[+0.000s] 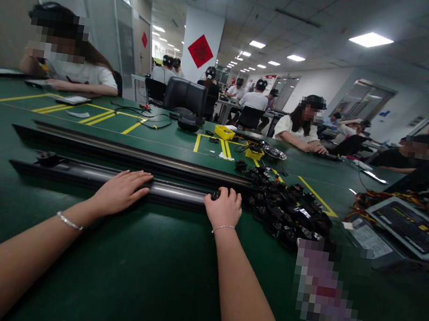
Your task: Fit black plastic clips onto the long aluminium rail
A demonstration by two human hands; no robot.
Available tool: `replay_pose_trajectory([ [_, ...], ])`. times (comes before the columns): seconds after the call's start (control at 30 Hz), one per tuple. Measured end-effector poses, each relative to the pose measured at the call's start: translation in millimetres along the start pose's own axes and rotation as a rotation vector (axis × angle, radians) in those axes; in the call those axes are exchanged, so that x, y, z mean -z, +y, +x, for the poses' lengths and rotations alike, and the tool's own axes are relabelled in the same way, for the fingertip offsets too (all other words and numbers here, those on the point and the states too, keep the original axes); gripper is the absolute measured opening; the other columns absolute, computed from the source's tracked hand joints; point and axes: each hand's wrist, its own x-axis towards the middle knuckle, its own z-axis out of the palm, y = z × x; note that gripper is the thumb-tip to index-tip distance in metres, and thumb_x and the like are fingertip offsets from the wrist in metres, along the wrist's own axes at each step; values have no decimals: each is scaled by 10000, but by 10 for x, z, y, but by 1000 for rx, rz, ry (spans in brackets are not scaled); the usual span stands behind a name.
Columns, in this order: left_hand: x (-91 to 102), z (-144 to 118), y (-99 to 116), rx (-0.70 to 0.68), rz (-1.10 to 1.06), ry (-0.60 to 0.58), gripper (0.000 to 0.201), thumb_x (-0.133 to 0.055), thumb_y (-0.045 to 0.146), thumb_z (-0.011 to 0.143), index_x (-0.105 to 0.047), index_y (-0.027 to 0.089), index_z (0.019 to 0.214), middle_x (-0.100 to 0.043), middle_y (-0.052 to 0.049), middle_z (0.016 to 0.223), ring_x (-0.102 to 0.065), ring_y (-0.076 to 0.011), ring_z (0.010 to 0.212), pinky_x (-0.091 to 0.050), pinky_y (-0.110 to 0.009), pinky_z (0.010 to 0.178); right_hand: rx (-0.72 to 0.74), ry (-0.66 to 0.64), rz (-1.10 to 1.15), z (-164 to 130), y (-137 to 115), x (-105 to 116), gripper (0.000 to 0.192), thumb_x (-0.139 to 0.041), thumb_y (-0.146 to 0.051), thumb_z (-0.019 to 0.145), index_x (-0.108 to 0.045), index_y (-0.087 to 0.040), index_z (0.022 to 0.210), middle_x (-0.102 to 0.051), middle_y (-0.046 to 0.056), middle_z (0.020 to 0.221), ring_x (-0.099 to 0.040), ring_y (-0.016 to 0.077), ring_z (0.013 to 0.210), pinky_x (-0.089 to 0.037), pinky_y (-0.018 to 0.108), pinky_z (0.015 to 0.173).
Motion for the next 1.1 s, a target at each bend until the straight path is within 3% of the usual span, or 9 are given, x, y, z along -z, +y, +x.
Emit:
replay_pose_trajectory([
  [0.2,9,0,8,-7,-5,2,515,-258,498,891,-443,232,1291,-491,-38,1342,-400,-209,1262,-271,-428,1059,-44,-91,28,10,13,34,357,-472,-416,757,-575,-233,1047,-579,92,1088,-517,281,996,-418,385,780],
  [0.5,15,1,16,4,-2,2,517,-258,503,891,-445,231,1289,-493,-39,1340,-398,-209,1265,-279,-425,1056,-52,-97,40,15,0,44,413,-469,-383,759,-522,-273,1154,-548,77,1156,-509,282,1010,-411,384,784],
  [1.1,4,-6,16,5,29,10,518,-253,496,895,-450,220,1286,-497,-39,1336,-412,-201,1253,-284,-420,1055,-31,-96,69,41,59,29,391,-462,-320,774,-515,-278,1159,-527,70,1166,-518,269,980,-412,363,781],
])
